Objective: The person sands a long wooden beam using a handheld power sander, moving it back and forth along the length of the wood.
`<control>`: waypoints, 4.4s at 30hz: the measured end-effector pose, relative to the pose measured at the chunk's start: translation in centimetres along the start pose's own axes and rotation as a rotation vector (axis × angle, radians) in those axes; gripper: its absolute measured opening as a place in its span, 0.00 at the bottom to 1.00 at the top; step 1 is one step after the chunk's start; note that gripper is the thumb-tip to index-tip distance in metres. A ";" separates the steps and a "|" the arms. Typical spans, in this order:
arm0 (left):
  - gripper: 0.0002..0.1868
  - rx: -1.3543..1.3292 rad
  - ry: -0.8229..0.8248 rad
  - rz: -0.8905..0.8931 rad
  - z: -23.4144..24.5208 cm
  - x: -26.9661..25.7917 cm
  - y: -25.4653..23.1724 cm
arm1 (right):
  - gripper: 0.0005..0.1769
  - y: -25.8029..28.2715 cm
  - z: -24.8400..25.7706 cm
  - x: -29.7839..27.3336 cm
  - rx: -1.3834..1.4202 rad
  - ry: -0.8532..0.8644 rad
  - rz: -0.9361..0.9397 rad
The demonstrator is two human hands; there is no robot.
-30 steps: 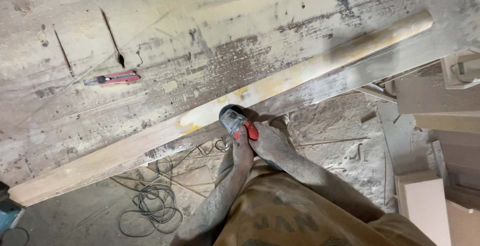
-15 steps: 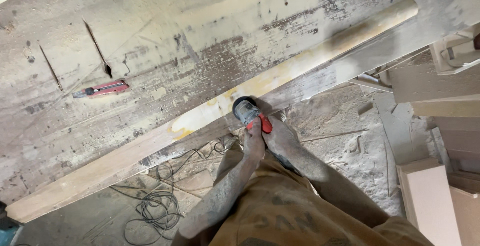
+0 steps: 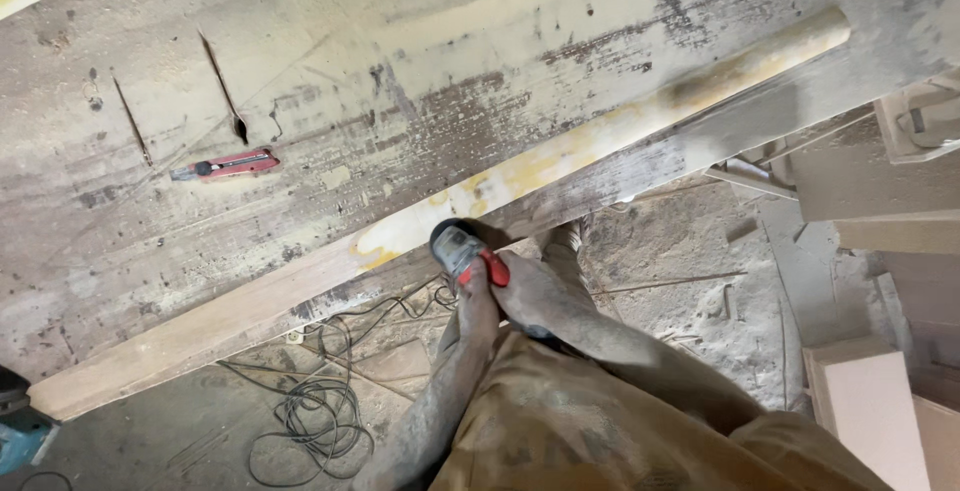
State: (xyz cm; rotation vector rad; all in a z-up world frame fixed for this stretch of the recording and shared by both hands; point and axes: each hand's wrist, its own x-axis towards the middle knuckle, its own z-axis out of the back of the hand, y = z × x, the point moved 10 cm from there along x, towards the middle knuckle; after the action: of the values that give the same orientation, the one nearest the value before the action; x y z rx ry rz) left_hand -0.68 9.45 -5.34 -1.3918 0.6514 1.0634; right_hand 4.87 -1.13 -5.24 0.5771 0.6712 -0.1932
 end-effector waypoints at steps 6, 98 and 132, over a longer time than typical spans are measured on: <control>0.48 0.074 0.054 -0.021 -1.6 6.3 5.3 | 0.22 -2.6 1.1 1.1 -0.004 0.009 -0.095; 0.50 0.340 0.292 -0.140 -19.8 2.6 -9.2 | 0.23 -12.4 13.6 5.4 0.470 -0.261 -0.291; 0.52 0.012 0.093 -0.084 -4.8 6.2 -0.7 | 0.23 -2.4 3.4 2.4 0.031 -0.127 -0.133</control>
State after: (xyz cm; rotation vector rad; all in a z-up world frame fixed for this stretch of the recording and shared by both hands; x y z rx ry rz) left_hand 3.60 6.16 -11.10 -1.4525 0.6591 0.9315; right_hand 7.76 -4.99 -5.64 0.5454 0.5841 -0.3626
